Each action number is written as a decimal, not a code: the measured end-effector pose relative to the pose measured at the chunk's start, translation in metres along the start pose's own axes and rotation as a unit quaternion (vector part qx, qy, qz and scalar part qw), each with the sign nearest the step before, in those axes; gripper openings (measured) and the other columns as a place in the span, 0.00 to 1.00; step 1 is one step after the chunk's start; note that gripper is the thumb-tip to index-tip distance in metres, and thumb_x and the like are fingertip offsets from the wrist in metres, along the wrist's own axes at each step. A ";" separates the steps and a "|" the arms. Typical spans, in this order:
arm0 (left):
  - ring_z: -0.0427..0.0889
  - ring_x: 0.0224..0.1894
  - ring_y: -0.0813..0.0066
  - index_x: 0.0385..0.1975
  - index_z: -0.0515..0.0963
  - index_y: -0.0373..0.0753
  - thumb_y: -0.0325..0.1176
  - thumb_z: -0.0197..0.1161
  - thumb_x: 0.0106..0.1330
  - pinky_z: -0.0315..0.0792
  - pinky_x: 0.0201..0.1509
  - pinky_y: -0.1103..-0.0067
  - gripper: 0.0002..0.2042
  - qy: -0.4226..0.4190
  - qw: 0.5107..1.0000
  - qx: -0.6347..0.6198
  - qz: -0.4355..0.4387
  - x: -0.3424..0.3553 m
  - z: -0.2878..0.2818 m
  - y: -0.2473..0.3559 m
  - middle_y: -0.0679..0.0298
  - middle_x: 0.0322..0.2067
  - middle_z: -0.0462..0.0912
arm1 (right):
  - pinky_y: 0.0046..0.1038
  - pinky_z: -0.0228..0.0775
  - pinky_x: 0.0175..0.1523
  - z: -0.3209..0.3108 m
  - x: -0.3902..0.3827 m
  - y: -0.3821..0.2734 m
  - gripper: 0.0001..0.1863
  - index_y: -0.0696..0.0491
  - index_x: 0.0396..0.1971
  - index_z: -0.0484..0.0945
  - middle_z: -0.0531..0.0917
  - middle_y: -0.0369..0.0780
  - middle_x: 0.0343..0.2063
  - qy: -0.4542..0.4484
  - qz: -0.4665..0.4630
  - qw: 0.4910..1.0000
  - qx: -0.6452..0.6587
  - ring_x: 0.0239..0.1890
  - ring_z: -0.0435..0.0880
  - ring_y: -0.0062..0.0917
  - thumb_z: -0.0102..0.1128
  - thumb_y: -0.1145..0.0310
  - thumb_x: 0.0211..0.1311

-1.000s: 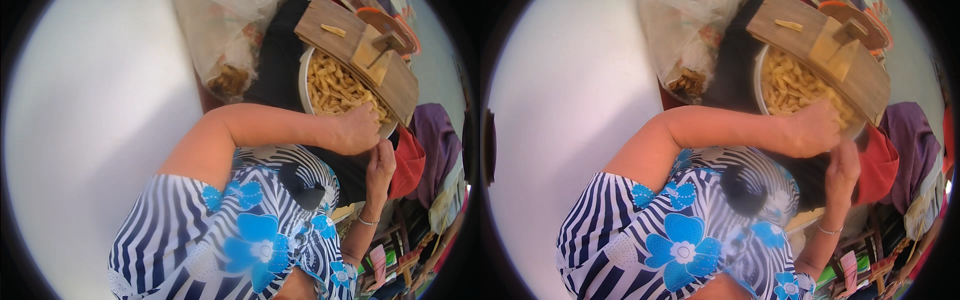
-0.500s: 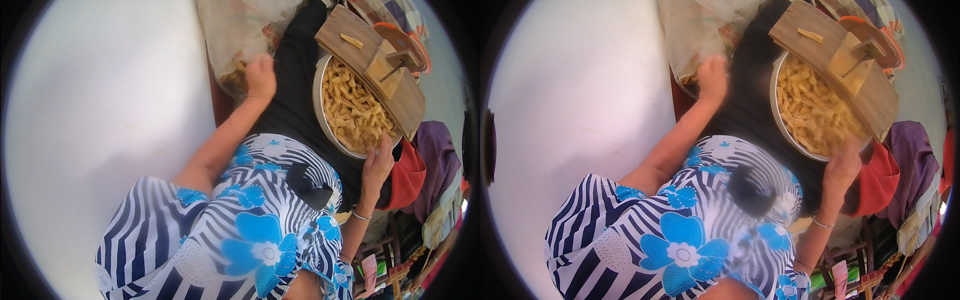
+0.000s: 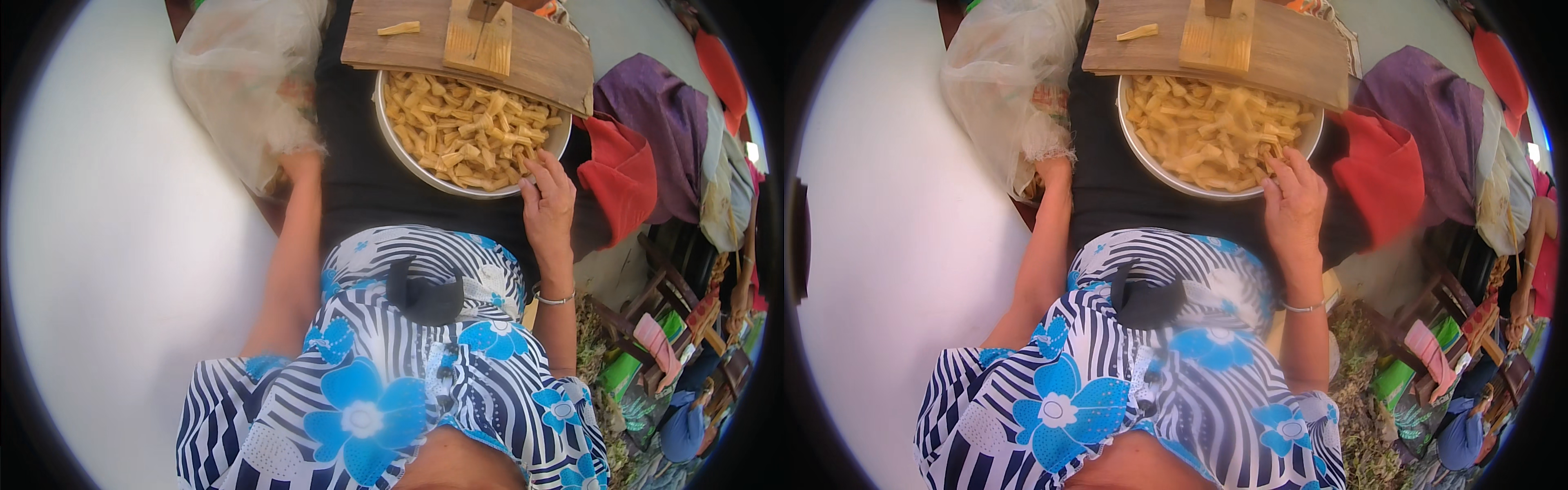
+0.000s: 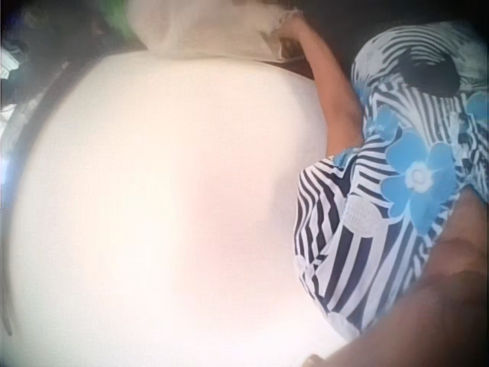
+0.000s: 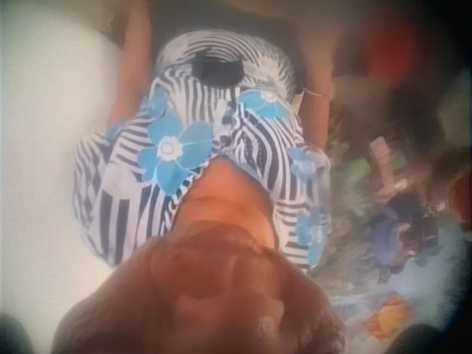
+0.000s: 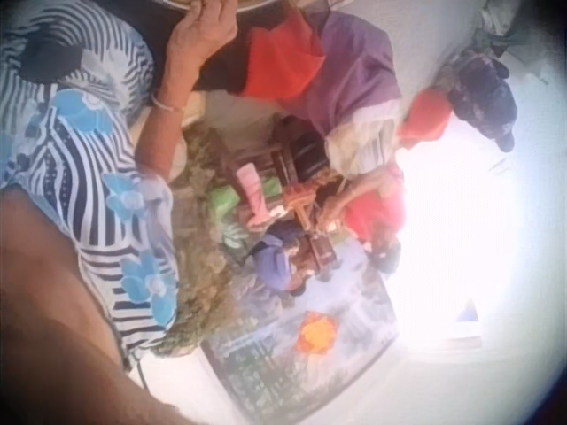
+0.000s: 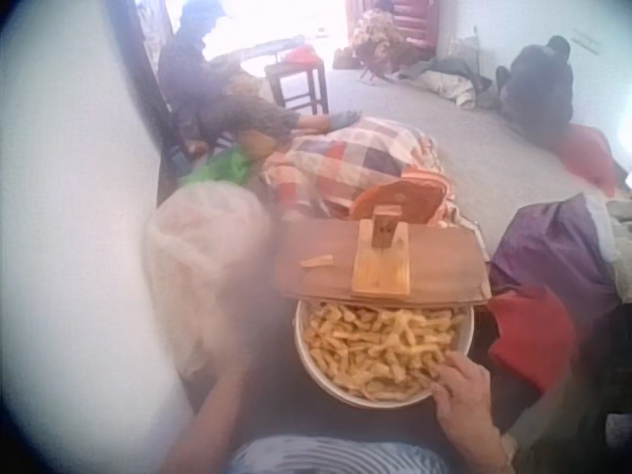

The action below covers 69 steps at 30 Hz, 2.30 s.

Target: The person shapes small pieces of dough into knots by hand, picking up long strips from a bag and placing the finished knots into a metal bowl.

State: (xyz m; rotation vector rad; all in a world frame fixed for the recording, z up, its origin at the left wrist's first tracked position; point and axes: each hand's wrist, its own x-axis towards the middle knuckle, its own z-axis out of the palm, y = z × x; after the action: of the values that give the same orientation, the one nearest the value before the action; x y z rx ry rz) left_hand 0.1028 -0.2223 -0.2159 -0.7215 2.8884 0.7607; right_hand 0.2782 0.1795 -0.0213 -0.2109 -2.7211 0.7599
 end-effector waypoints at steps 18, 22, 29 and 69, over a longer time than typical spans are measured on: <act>0.67 0.28 0.87 0.33 0.77 0.34 0.35 0.54 0.72 0.63 0.31 0.86 0.11 0.011 0.932 -0.244 0.270 -0.126 -0.163 0.181 0.72 0.24 0.73 | 0.38 0.72 0.50 0.064 0.073 -0.047 0.33 0.55 0.59 0.66 0.70 0.46 0.57 -0.183 0.049 0.982 -0.020 0.51 0.75 0.42 0.64 0.58 0.54; 0.68 0.30 0.88 0.38 0.77 0.33 0.32 0.53 0.72 0.64 0.32 0.88 0.09 -0.208 0.877 -0.284 0.329 -0.196 -0.216 0.246 0.71 0.26 0.74 | 0.36 0.69 0.54 0.018 0.072 -0.056 0.28 0.55 0.53 0.73 0.75 0.43 0.53 -0.125 -0.011 0.992 -0.015 0.52 0.75 0.44 0.65 0.61 0.51; 0.75 0.25 0.55 0.30 0.71 0.33 0.30 0.58 0.65 0.69 0.29 0.72 0.07 -0.429 0.651 -0.455 0.430 -0.256 -0.207 0.309 0.53 0.23 0.72 | 0.27 0.69 0.40 -0.036 0.034 -0.098 0.14 0.58 0.39 0.79 0.78 0.37 0.39 -0.326 0.042 0.838 0.436 0.38 0.75 0.27 0.65 0.72 0.51; 0.78 0.34 0.46 0.31 0.76 0.40 0.42 0.54 0.65 0.69 0.37 0.59 0.11 -0.439 0.722 -0.076 0.530 -0.199 -0.107 0.288 0.49 0.28 0.79 | 0.21 0.64 0.30 -0.047 0.047 -0.017 0.08 0.63 0.27 0.77 0.75 0.39 0.19 0.006 0.191 0.911 0.366 0.24 0.71 0.16 0.57 0.72 0.59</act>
State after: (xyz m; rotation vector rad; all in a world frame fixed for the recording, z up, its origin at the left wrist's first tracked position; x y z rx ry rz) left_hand 0.1533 0.0316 0.0424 1.1599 2.0525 0.9906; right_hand 0.2486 0.1985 0.0379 -0.5651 -2.1970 1.8025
